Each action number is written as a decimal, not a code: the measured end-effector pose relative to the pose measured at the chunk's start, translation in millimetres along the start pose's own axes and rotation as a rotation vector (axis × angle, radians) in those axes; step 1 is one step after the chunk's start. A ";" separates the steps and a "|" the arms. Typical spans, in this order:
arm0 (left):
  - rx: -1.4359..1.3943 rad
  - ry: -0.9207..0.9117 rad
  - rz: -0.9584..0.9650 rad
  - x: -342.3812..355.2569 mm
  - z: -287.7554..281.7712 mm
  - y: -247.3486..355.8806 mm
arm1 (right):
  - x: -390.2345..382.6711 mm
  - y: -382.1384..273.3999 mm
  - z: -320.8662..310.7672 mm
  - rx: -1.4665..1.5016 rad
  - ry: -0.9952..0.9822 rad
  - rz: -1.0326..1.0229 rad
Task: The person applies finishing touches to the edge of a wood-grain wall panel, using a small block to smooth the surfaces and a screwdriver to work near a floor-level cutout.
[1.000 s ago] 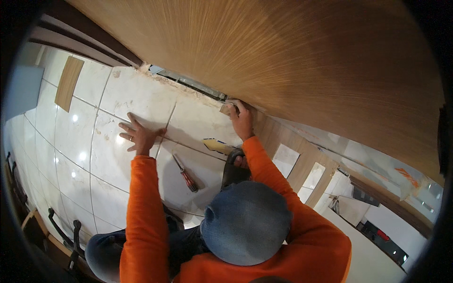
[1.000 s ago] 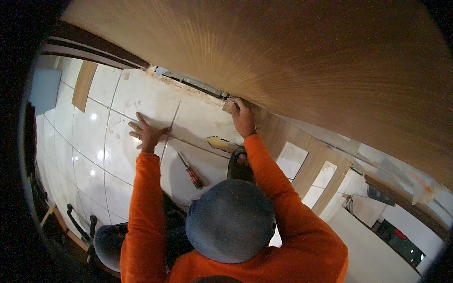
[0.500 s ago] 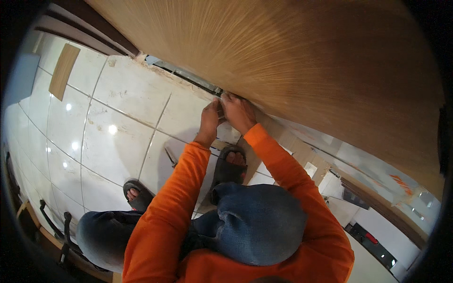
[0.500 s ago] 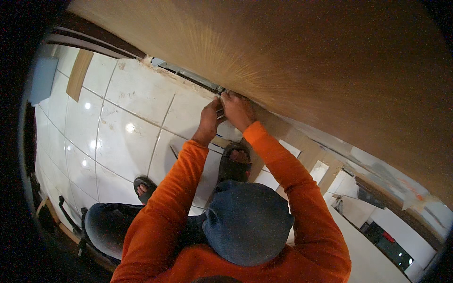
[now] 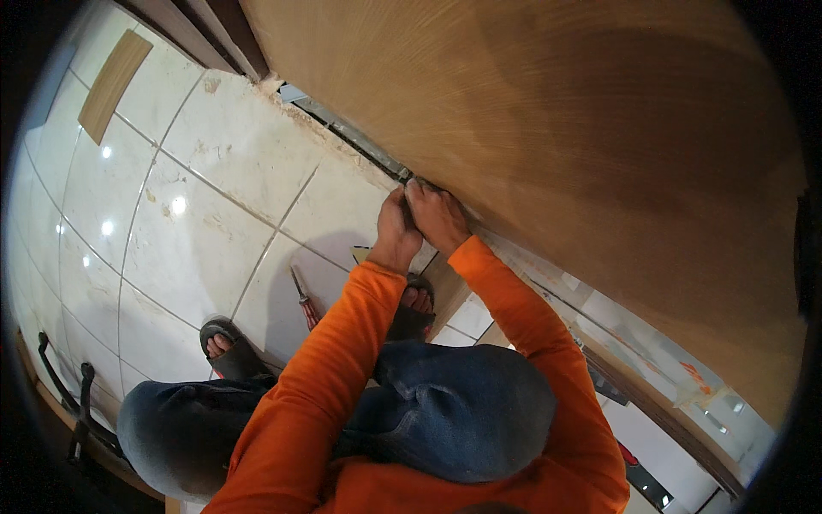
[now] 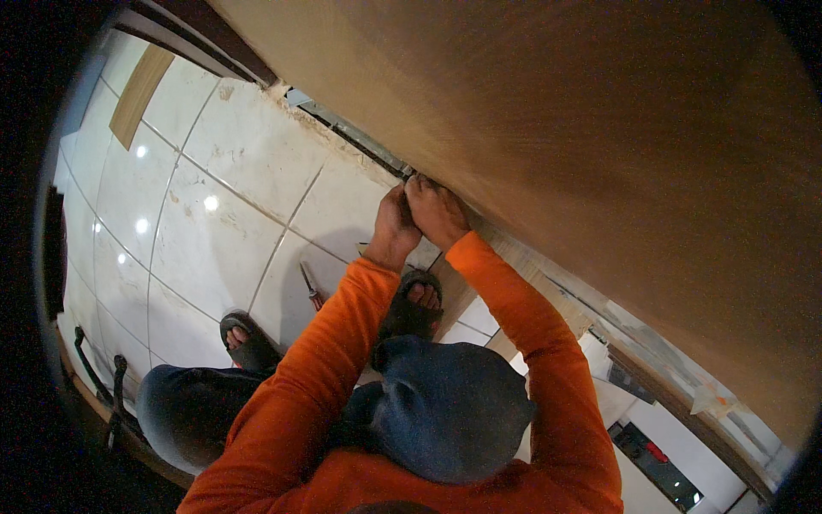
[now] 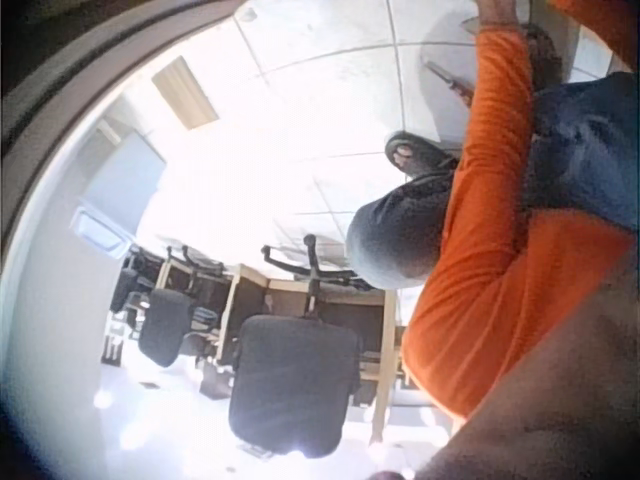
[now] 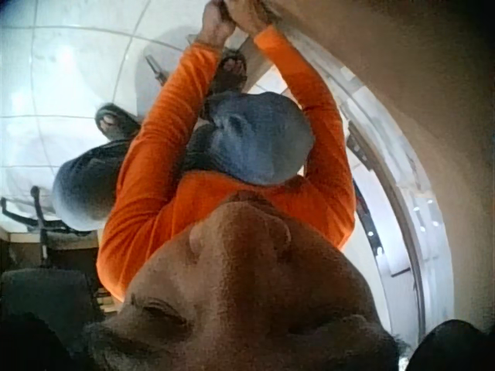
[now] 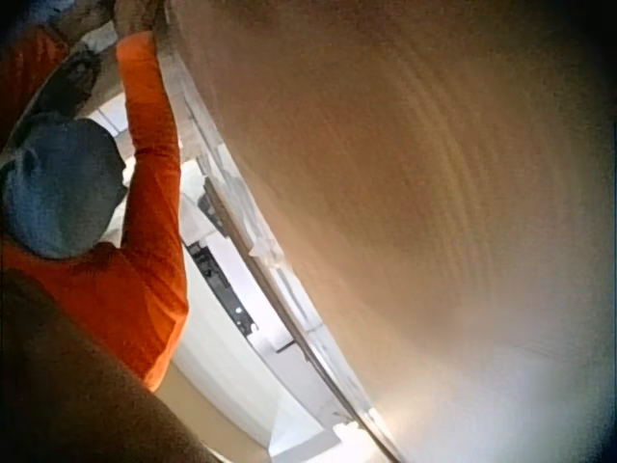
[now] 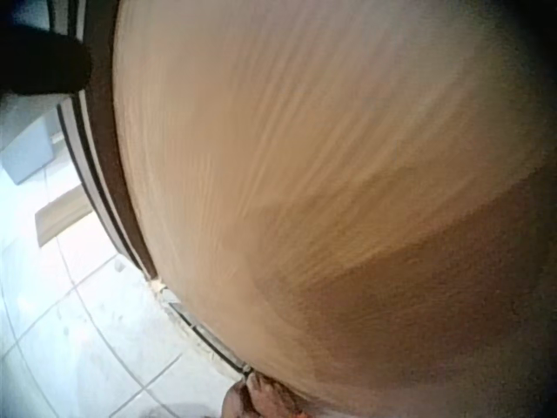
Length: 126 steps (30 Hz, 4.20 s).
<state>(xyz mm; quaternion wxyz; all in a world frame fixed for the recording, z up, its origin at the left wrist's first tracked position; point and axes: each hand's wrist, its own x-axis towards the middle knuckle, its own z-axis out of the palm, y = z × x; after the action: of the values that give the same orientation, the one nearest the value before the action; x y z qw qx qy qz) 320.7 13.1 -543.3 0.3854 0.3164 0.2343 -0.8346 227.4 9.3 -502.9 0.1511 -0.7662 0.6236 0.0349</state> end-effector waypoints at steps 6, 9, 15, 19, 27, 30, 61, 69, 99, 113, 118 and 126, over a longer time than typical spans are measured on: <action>0.228 -0.049 0.376 -4.3 -17.7 107.5 | 77.2 -71.3 -10.4 0.083 -0.010 -0.215; -0.009 -0.029 0.101 -45.8 59.2 189.2 | 144.5 -120.4 -23.1 -0.007 0.256 -0.257; 0.217 0.246 0.336 -81.8 5.0 127.2 | 64.7 -114.6 -23.7 0.336 0.152 -0.082; 0.349 0.235 0.177 -63.7 2.9 73.8 | 5.6 -81.3 -7.1 0.392 0.348 0.117; 0.541 0.156 -0.046 -45.6 7.0 11.1 | -45.1 -17.2 23.1 0.753 0.496 0.640; 0.625 0.216 0.013 -50.8 -23.8 7.6 | -39.3 -29.0 26.3 0.678 0.398 0.635; 0.819 0.165 0.149 -45.4 -38.8 23.1 | -30.0 -2.3 30.4 0.333 0.401 0.192; 0.888 0.169 0.116 -44.8 -34.5 22.4 | -25.9 7.6 20.8 0.410 0.194 0.203; 0.019 0.042 0.030 -10.6 13.0 -8.4 | -8.8 -4.2 7.9 -0.029 0.125 0.076; 0.080 0.112 0.423 -80.3 45.8 219.9 | 146.9 -168.6 -40.1 0.235 0.273 -0.317; 0.177 0.245 0.517 -91.2 13.8 135.8 | 75.0 -139.5 -21.4 0.516 0.328 -0.170; 0.583 0.130 0.105 -55.0 -12.3 22.3 | -41.4 -45.5 21.4 0.649 0.625 0.293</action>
<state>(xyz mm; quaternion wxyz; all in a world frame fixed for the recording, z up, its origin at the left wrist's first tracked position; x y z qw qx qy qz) 370.3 34.9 -516.1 0.3051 0.4781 -0.0075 -0.8236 265.1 62.4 -504.7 0.1813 -0.5570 0.7194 -0.3733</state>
